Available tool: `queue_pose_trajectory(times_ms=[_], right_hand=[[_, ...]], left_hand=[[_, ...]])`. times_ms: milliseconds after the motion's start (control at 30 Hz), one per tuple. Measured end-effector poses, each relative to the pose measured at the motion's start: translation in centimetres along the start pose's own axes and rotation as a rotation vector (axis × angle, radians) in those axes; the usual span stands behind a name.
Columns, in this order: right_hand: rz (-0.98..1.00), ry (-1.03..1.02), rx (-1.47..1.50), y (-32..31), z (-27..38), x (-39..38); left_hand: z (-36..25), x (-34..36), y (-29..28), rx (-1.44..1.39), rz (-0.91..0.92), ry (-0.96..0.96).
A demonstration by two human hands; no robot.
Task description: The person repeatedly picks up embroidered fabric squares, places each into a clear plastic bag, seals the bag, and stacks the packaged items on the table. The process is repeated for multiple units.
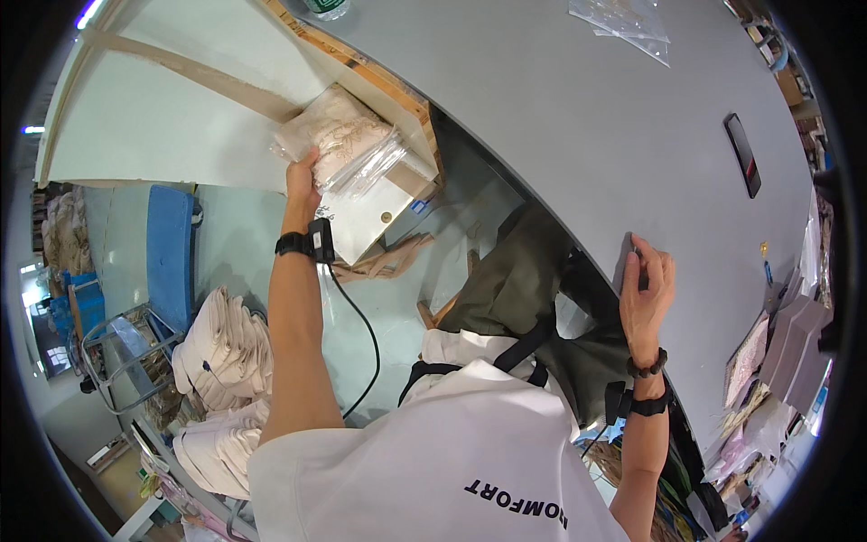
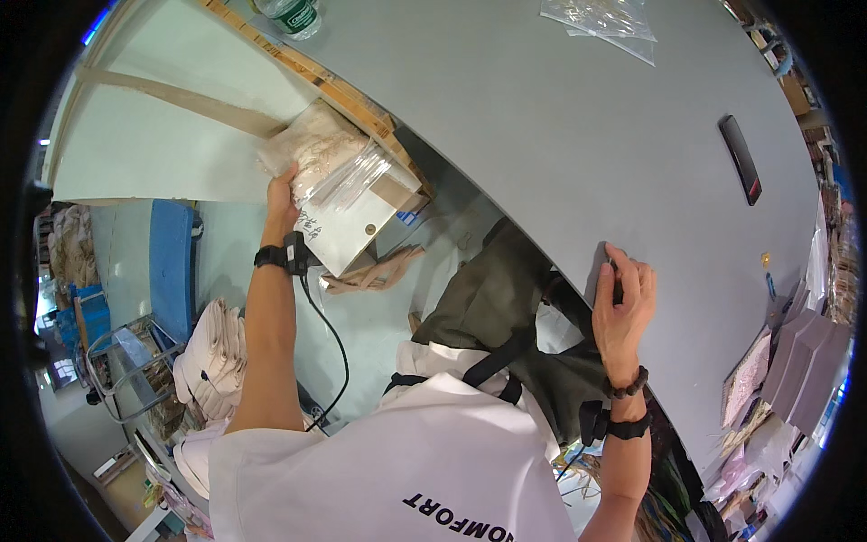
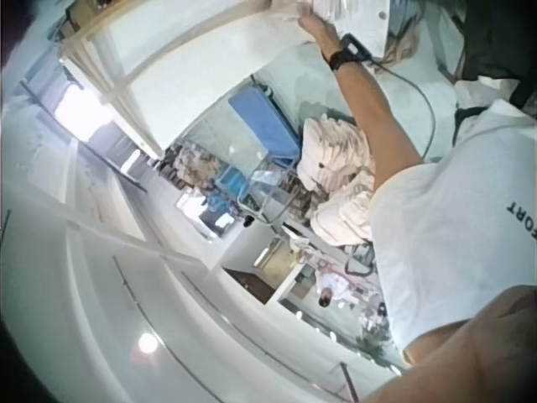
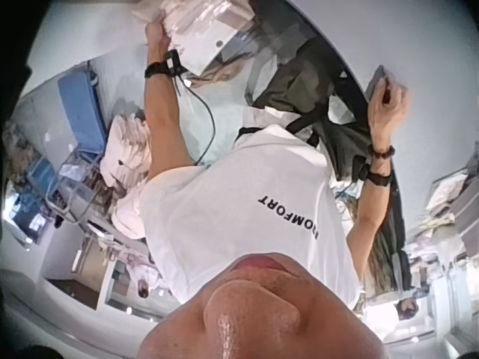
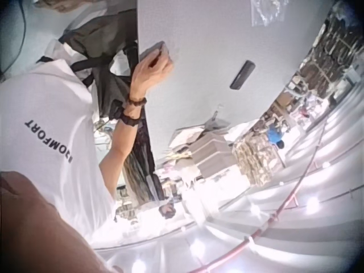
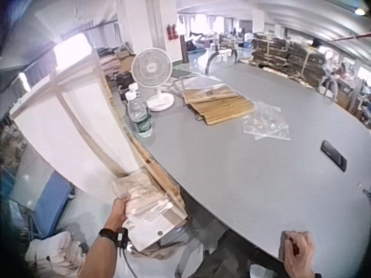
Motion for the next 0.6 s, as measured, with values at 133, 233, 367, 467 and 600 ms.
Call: queue_pose_trajectory(times_ms=[133,233,367,467,600], right_hand=[[-0.004,0.012,0.001,0.1,0.0,-0.1],[-0.005,0.028,-0.013,0.2,0.1,-0.1],[0.003,0.031,-0.031,0.1,0.2,0.0],[0.031,0.057,-0.075,0.0,0.2,-0.1],[0.014,0.018,-0.099,0.0,0.3,-0.1]], left_hand=[[-2.1,-4.1,1.9,0.060,-0.034,0.161],[-4.0,-6.7,2.1,-0.007,0.008,0.262],[-3.4,-4.9,0.5,-0.080,0.085,0.237],[-0.2,-0.2,-0.6,-0.096,-0.045,-0.054],[2.8,3.2,-2.3,-0.024,-0.203,-0.058]])
Point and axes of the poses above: each hand's wrist, its own x-axis towards the middle knuckle, its own y-axis out of the palm, z = x × y, the point moved 2 cm from there along x, towards the middle knuckle, and after that the axes turned 8 degrees about -y, right-handed, at the moved point
